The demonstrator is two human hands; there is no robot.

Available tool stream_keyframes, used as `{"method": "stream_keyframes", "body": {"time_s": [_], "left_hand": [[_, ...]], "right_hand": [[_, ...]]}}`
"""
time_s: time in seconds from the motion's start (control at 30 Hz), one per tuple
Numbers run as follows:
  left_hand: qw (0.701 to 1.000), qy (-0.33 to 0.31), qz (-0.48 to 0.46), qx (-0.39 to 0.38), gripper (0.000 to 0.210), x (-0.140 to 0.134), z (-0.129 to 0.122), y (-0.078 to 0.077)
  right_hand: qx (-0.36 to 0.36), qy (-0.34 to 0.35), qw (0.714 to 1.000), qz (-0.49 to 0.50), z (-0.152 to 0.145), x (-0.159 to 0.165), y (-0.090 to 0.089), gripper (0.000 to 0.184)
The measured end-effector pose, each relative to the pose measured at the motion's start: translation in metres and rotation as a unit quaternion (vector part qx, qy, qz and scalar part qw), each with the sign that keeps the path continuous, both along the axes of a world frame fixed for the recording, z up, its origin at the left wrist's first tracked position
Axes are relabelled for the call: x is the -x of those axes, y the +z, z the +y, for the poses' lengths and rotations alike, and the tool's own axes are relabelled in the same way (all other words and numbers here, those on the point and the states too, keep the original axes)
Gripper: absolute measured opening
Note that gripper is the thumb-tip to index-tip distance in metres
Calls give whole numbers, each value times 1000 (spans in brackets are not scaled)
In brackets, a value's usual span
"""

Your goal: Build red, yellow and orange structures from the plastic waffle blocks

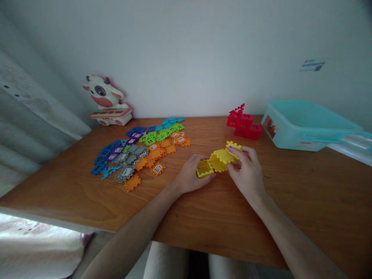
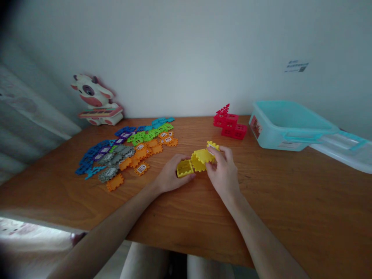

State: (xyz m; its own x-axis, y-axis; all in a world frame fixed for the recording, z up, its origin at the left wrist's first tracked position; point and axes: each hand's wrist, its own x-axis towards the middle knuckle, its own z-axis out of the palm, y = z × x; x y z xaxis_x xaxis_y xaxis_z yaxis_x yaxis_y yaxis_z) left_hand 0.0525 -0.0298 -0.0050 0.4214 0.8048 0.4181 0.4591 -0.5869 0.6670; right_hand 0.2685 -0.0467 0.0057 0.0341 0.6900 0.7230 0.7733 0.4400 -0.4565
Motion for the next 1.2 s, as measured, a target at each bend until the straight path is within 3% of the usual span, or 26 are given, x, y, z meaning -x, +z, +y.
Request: {"method": "stream_keyframes", "body": {"time_s": [0.33, 0.57, 0.73, 0.87, 1.07, 1.2], "left_hand": [[1000, 2, 12, -21, 47, -1, -1, 1], [995, 81, 36, -48, 48, 5, 3, 2], [991, -11, 1, -132, 50, 8, -5, 13], [986, -68, -30, -150, 50, 6, -11, 20], [987, -69, -8, -146, 45, 5, -7, 11], [987, -55, 22, -151, 48, 7, -8, 9]], "right_hand": [[11, 4, 1000, 1, 5, -2, -5, 36], [-17, 36, 999, 20, -2, 2, 2, 32], [-33, 63, 997, 24, -6, 5, 2, 27], [-53, 101, 993, 0, -9, 7, 1, 33], [-79, 152, 983, -62, -11, 11, 1, 33], [-133, 139, 969, -153, -15, 9, 6, 36]]}}
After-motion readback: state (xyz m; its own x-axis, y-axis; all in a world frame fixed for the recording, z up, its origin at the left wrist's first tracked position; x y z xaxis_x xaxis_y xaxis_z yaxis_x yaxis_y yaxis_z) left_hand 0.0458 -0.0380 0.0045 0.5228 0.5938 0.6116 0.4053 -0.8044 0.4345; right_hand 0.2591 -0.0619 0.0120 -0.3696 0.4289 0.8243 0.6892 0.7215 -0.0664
